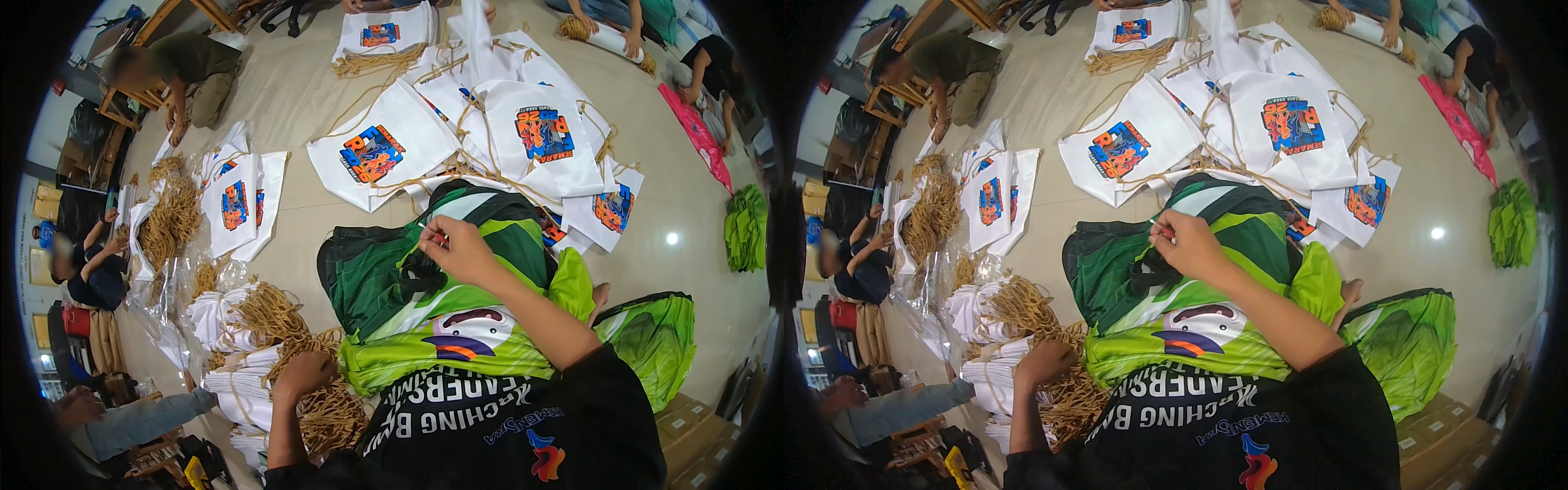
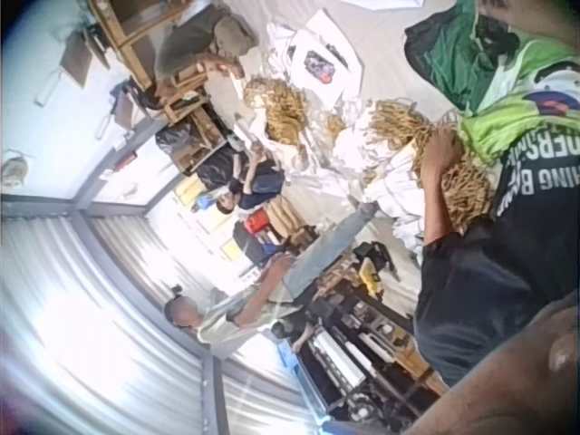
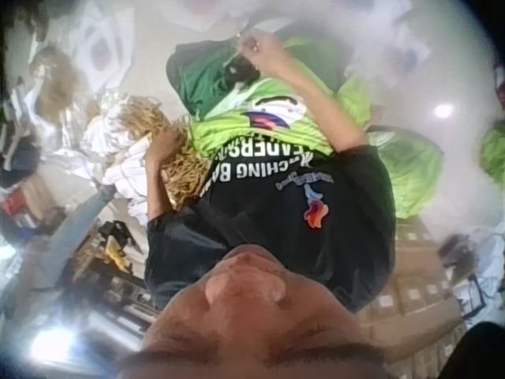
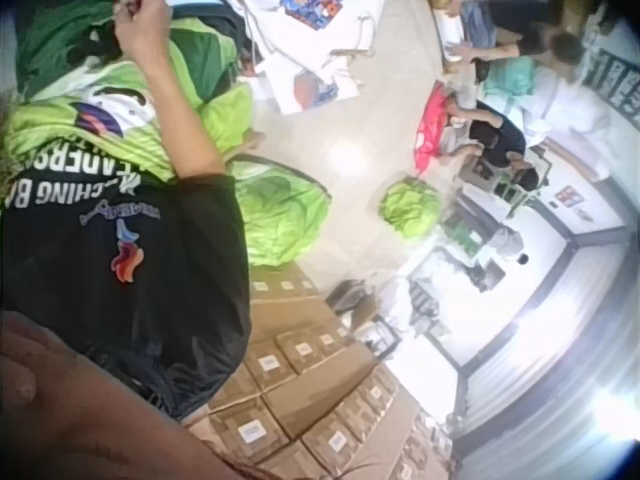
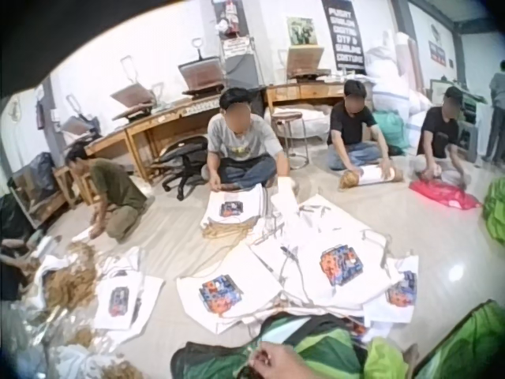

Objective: The person sits on the floor and uses a needle and thread to sew a green drawstring bag. They repeatedly insert the needle through the fabric and pull the thread to secure the stitching. Other people are visible in the background working on white bags.

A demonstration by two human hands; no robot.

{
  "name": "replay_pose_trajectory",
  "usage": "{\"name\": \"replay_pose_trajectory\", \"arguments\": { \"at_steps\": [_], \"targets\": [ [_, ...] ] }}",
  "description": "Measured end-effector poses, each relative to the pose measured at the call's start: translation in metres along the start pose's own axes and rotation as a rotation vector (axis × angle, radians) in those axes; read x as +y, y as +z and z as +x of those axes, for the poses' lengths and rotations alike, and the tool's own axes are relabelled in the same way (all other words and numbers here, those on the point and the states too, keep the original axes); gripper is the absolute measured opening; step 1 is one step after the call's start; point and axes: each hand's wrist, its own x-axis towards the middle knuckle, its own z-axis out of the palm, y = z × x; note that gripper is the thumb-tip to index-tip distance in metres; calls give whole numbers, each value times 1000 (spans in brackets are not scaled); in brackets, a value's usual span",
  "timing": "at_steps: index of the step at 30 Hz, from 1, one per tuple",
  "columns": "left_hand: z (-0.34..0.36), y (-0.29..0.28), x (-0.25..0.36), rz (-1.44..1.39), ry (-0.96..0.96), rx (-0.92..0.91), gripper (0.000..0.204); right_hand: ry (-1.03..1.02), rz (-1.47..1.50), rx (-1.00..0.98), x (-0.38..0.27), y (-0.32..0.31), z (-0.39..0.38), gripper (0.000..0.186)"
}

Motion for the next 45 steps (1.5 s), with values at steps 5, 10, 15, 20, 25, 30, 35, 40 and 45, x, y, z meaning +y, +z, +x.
{"name": "replay_pose_trajectory", "arguments": {
  "at_steps": [5, 10, 15, 20, 25, 30, 35, 40, 45],
  "targets": [
    [-6, -8, -1, 7, -3, 86, 30, -108, 8, -213, 11, 0, 4, 35],
    [59, -15, 96, -716, 182, 530, 36, -82, 92, -358, 16, 28, 10, 23],
    [88, 8, 150, -791, 288, 542, 39, -109, 129, -311, -5, 29, -1, 19],
    [99, 31, 145, -588, 218, 424, 32, -264, -41, -352, 21, 17, 5, 28],
    [102, 39, 129, -863, 297, 433, 12, -240, -48, -652, 5, 7, -1, 34],
    [84, -4, 135, -852, 419, 683, 17, -205, 98, -462, -2, 16, -1, 21],
    [81, -12, 120, -897, 320, 679, 16, -112, 464, -376, -19, 24, -8, 20],
    [75, -16, 118, -1447, 348, 419, 23, 213, 568, -341, -39, 16, -9, 24],
    [69, -18, 123, -1592, 389, 308, 30, 403, 786, -383, -32, 12, -5, 21]
  ]
}}
